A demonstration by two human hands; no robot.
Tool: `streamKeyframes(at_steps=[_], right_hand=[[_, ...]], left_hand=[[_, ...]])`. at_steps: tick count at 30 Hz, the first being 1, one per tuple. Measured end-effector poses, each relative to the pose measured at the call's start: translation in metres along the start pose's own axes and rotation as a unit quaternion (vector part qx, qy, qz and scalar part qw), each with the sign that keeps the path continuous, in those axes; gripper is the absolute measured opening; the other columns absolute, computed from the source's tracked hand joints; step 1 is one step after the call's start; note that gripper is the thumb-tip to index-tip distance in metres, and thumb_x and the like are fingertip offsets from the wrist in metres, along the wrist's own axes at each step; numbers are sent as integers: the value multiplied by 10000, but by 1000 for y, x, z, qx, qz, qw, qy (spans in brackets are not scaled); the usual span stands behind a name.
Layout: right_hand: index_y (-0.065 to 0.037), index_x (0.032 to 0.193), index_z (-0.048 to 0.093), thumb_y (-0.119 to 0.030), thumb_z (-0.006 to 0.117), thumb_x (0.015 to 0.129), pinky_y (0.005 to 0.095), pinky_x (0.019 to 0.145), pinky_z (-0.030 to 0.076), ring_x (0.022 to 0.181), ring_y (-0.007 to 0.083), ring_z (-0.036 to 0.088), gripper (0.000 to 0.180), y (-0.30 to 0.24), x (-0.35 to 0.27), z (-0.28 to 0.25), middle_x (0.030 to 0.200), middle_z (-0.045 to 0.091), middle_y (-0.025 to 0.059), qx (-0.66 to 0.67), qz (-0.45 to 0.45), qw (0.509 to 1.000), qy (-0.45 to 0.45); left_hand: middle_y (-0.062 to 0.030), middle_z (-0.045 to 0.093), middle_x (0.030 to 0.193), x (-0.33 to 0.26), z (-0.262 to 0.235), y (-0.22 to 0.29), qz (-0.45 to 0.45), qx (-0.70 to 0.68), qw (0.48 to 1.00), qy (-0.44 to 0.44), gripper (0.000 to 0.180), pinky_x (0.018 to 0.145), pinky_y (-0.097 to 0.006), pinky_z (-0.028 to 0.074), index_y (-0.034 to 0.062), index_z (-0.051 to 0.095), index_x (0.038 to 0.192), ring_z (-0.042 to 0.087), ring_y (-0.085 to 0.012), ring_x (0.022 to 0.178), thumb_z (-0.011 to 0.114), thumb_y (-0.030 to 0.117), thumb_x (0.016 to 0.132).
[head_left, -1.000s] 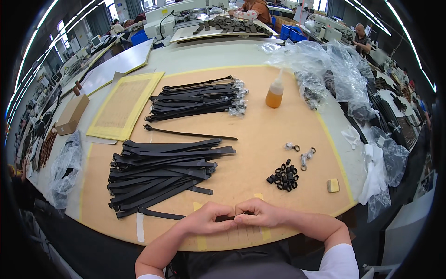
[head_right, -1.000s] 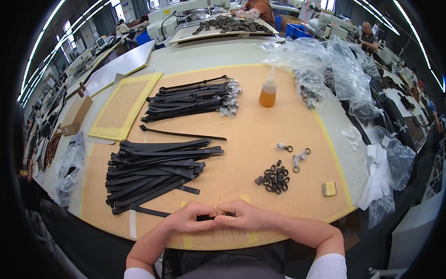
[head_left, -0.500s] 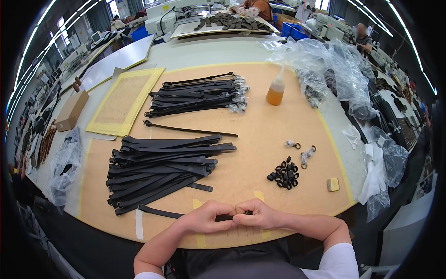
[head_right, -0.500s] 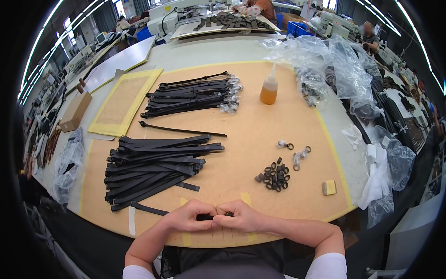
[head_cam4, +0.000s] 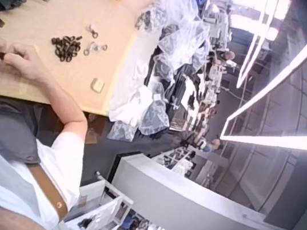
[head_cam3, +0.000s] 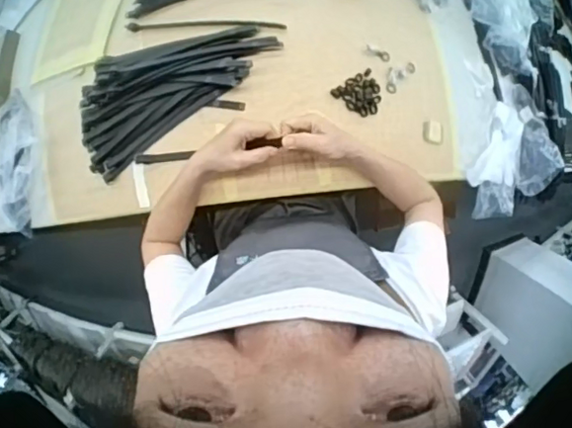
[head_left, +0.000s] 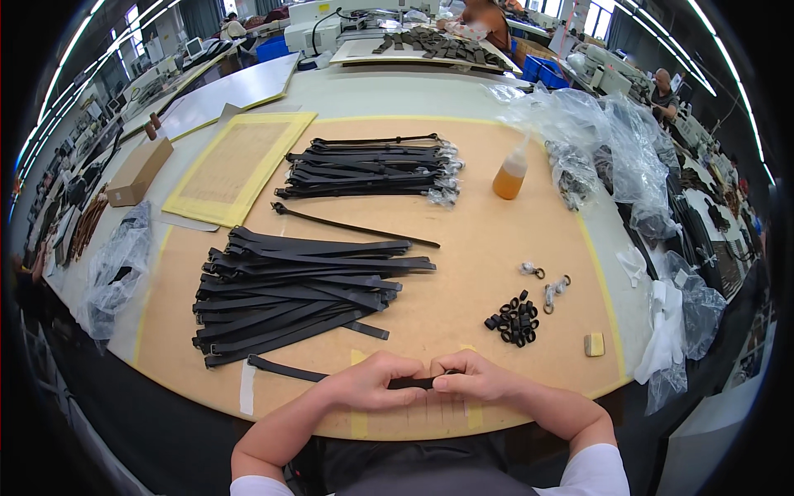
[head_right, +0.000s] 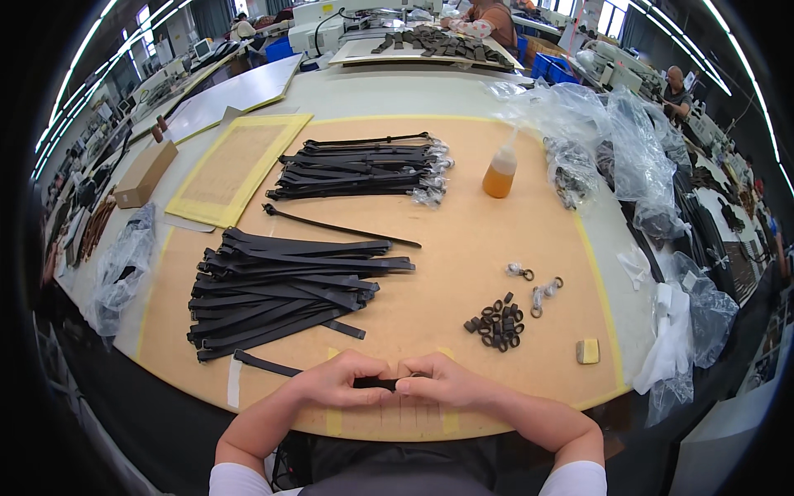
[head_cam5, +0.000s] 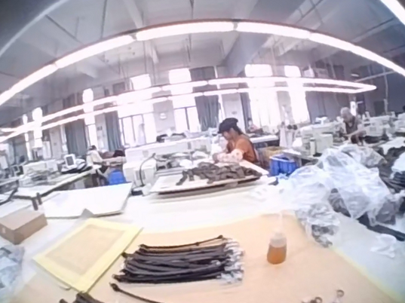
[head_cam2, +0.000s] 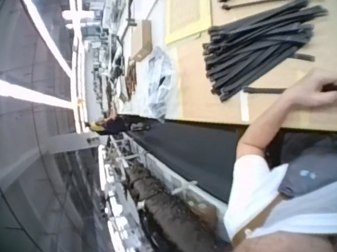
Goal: The person assembles black fabric straps by inserting small black plastic rings into the ends of the straps. They pick up a strap, slide a ring onto it, and then use a yellow sponge to rub the ring into place. The person repeats this process for multiple straps, stacking the finished items on the table.
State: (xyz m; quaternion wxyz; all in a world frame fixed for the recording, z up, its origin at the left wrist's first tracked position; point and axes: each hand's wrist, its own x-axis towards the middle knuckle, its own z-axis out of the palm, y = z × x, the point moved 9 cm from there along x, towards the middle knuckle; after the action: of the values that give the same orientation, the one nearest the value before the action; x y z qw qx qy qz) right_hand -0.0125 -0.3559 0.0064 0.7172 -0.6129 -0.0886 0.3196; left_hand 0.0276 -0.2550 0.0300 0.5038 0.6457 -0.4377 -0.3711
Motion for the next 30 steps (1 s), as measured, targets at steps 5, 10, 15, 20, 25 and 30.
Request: streamKeyframes(at_steps=[5,10,15,20,25,30], right_hand=[[-32,874,607,-250,600,1013,261,593,374,678,39,434,259,-6,-2,0,718,503,-58,-53,-25,998,6],[-12,870,596,-192,583,993,260,610,381,702,39,421,218,5,0,-2,726,504,-42,-86,-71,994,17],[0,872,587,-166,581,966,262,604,376,694,45,408,191,8,2,-1,709,486,-35,-107,-112,987,51],[14,880,599,-165,594,955,270,598,387,680,54,411,194,12,2,-2,688,484,-17,-139,-97,983,71],[15,943,659,-188,625,955,278,622,429,694,64,461,206,4,1,2,697,536,2,-136,-107,982,75],[-2,1080,688,-198,683,938,298,657,486,739,140,613,243,-15,-2,-9,904,720,69,-294,-106,946,87]], left_hand=[[-70,601,776,2,1,-3,1,28,1000,-2,199,650,-299,441,-16,648,955,517,-130,710,696,166,889],[-74,607,784,4,4,-7,-8,16,1000,-16,203,652,-300,442,-16,647,954,523,-127,715,705,167,887],[-77,612,788,6,5,-5,-3,13,1000,-15,203,656,-299,446,-15,642,951,532,-132,718,705,168,891],[-75,617,788,6,4,0,11,11,1000,-7,197,657,-299,451,-13,646,956,538,-132,718,703,164,892],[-95,626,792,4,5,1,-1,1,1000,-17,188,673,-317,459,-17,652,980,554,-159,718,672,147,890],[-96,626,780,5,2,2,-4,17,1000,-3,195,658,-318,453,-15,659,980,555,-159,706,684,162,905]])
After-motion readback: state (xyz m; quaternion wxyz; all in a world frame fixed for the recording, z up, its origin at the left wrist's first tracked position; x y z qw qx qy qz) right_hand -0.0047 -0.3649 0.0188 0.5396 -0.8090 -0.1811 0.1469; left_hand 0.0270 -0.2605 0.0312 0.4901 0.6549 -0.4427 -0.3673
